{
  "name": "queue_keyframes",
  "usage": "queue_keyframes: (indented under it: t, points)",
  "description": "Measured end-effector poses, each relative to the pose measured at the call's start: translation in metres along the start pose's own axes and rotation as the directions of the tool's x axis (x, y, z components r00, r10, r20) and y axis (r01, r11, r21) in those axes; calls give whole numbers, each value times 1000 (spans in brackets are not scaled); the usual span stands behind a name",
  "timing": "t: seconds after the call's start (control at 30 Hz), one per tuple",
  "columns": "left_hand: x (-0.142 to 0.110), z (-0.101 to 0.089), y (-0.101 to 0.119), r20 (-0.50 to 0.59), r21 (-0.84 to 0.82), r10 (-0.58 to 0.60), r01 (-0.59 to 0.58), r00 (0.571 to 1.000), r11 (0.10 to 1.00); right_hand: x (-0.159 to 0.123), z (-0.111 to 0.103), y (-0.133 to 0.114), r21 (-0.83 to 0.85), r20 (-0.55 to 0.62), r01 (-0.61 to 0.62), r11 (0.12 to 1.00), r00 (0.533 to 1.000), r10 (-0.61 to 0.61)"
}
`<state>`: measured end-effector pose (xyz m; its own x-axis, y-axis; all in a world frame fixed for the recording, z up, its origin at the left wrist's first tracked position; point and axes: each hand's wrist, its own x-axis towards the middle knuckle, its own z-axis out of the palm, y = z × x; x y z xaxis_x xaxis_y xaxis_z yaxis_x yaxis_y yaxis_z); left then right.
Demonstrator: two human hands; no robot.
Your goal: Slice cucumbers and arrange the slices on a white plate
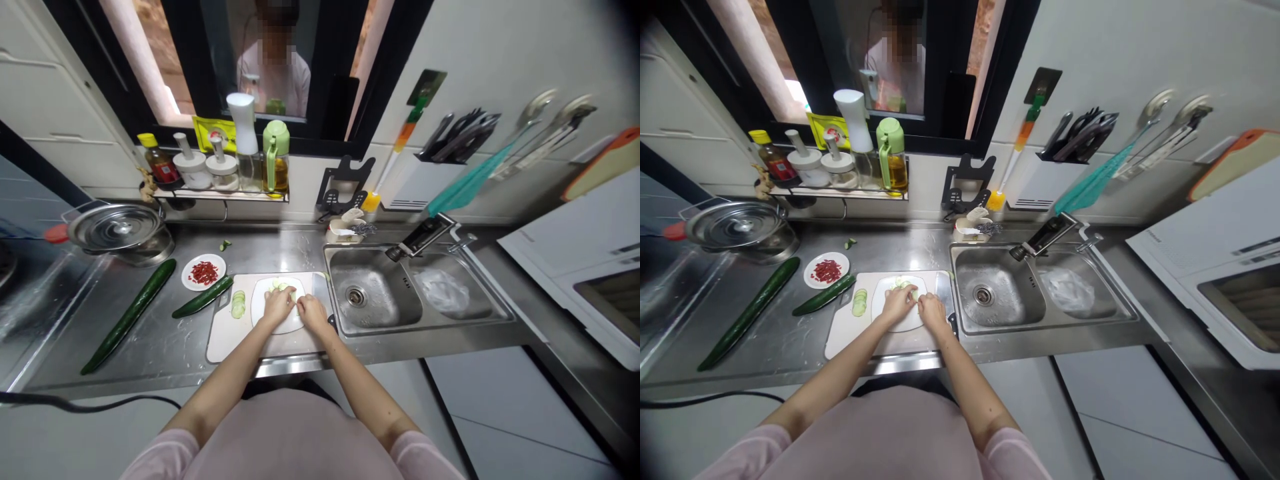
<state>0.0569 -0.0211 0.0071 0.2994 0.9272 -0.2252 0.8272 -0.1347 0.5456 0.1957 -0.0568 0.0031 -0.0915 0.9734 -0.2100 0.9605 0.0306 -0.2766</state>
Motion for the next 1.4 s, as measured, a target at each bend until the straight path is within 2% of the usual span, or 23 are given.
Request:
queue_keyframes:
  t: [0.2,0.3,0.5,0.6,0.8,0.97,1.1,1.4]
  points:
    - [3,4,0,-12,112,49,-47,999,993,1,2,-1,-55,11,5,998,1000,-5]
    - [1,5,-2,-33,127,53,-48,998,991,-6,2,1,-39,-24,5,999,1000,-6]
    - [-11,0,-14,-191,28,-113,120,975,992,-27,2,6,-32,-59,-8,999,998,6]
    - [-17,-3,-17,-220,16,-130,136,967,991,-30,2,4,-46,-37,-4,999,999,2]
    - [-12,-1,-7,-121,114,7,7,993,993,-29,4,2,-70,-15,2,998,1000,-3]
    - [-5,4,-7,-78,183,41,-26,996,983,-30,5,2,-66,-9,-1,998,1000,1]
    - [-6,7,-9,-92,208,63,-43,994,977,-29,4,3,-43,1,-3,999,1000,3]
    - [-5,7,-9,-86,165,42,-28,995,986,-26,4,2,-39,3,-1,999,1000,1]
